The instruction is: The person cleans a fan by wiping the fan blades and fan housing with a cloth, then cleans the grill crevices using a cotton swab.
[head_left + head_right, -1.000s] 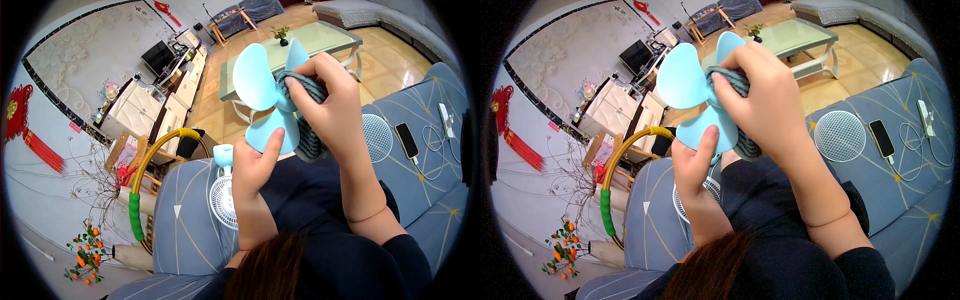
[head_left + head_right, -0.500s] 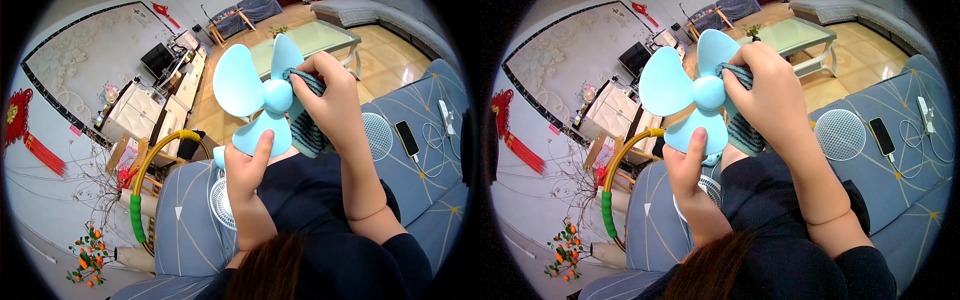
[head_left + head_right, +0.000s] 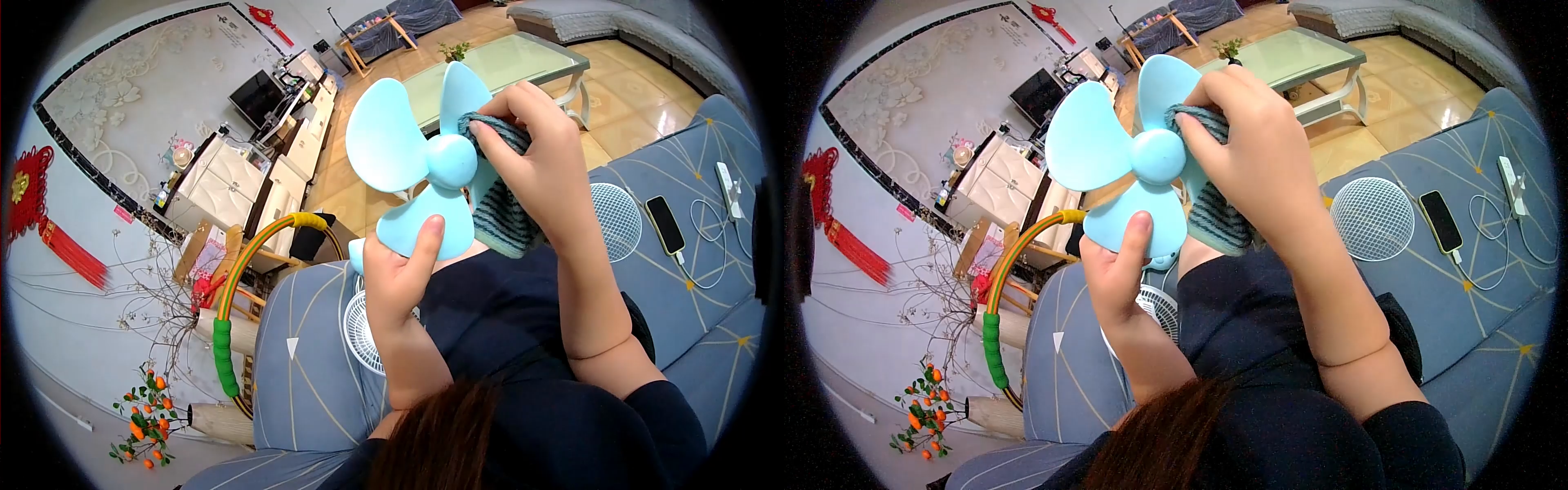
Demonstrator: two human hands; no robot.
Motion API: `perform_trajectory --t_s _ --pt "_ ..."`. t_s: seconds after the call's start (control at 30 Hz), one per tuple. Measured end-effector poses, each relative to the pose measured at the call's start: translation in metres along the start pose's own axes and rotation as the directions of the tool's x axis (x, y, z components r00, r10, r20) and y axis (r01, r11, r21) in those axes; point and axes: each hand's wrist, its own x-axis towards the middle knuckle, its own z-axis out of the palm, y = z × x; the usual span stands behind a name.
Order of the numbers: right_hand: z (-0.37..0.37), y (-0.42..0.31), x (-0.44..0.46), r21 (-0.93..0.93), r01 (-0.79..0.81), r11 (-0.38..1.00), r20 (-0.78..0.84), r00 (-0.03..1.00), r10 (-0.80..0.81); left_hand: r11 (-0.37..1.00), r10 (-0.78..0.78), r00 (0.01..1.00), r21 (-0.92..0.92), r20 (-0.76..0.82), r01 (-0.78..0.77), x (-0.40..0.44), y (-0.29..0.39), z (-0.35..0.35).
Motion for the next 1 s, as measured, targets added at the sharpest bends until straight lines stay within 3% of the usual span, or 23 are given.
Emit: perform_trajectory --t_s 0.2,0.47,0.57,0.73,0.87,1.0 --pt "-0.009 0.023 0.005 -0.163 -0.128 0.978 -0.052 0.991 0.121 1.0 -0.008 0.997 -0.028 -0.071 0.006 0.0 -0.002 -0.005" --pt "-0.023 0.036 0.011 0.047 -0.277 0.96 0.017 0.961 0.277 0.986 -0.016 0.994 -0.164 -0.111 -0.002 0.002 -0.005 -0.01" --pt "-0.019 0.035 0.011 0.12 -0.194 0.974 -0.029 0.98 0.199 0.964 -0.03 0.993 -0.267 -0.113 -0.002 0.001 -0.008 -0.013" --pt "-0.02 0.031 0.01 0.253 -0.288 0.924 0.172 0.953 0.25 0.945 0.018 0.99 -0.321 -0.143 -0.064 0.004 -0.011 -0.015" --pt "-0.019 0.025 0.008 0.309 -0.375 0.874 0.331 0.904 0.271 0.956 -0.006 0.995 -0.293 -0.098 -0.023 0.005 -0.01 -0.017" --pt "-0.018 0.023 0.009 0.209 -0.343 0.916 0.332 0.905 0.264 0.937 -0.059 0.991 -0.35 -0.122 0.013 0.003 -0.012 -0.016"
